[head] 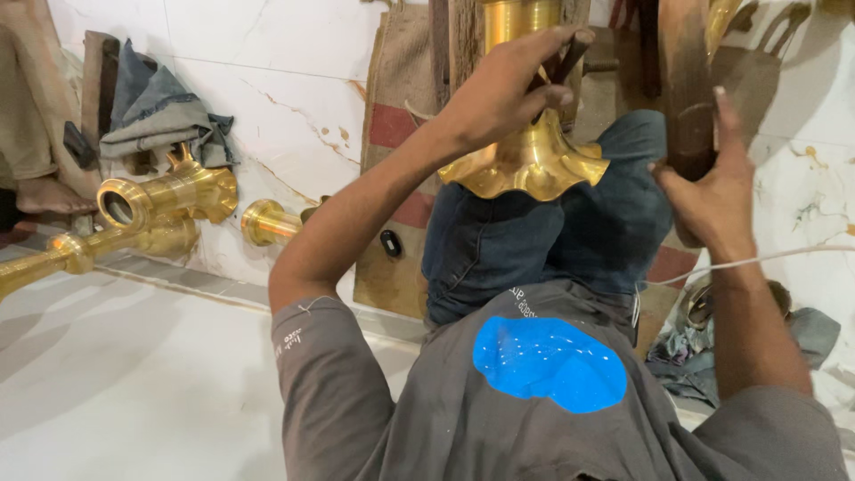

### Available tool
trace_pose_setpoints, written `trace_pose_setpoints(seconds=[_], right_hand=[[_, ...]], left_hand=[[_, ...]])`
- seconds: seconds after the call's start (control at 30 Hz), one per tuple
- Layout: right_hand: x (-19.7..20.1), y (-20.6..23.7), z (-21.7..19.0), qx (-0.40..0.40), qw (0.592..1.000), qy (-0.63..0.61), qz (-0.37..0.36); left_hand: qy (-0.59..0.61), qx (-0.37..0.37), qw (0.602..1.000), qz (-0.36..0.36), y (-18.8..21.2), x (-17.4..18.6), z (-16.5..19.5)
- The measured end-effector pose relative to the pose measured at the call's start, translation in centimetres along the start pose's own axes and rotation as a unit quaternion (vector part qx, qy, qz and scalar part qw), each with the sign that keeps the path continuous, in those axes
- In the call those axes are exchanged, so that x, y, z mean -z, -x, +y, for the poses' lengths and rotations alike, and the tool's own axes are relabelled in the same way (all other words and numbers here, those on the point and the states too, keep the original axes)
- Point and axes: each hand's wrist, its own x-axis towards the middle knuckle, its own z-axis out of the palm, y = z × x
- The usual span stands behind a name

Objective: The person sits on the floor holding a flared brass lamp base on their lap and hammers a punch along its surface with a wooden mallet, working the metal by hand. Near the end they lift and reposition the brass piece and continue working it.

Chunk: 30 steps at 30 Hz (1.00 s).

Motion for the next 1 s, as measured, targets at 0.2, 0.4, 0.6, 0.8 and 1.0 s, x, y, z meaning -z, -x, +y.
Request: trace_pose_setpoints(seconds=[0.2, 0.4, 0.6, 0.8, 1.0], right_hand=[[4.8, -2.7, -3.1, 0.048, 0.998, 0.009, -0.026], [6.7, -7.4, -6.6, 0.228, 0.903, 0.342, -0.126], [5.7, -10.7, -8.2, 0.335, 0.901, 0.257, -0.102], [5.1, -11.8, -8.2, 0.235, 0.937, 0.198, -0.165], [5.6, -10.0, -10.7, 0.264, 0.928, 0.227, -0.136]], left_hand=[[-0.071, -0.040, 0.996, -0.020, -0.1, 0.5, -0.3], [-0.099, -0.016, 0.995, -0.029, 0.1, 0.6, -0.6], [-0.017, 0.048, 0.994, 0.101, 2.1, -0.7, 0.4], [-0.021, 0.092, 0.989, 0.111, 3.1, -1.2, 1.2], [0.005, 0.090, 0.993, 0.080, 3.2, -1.1, 1.1]])
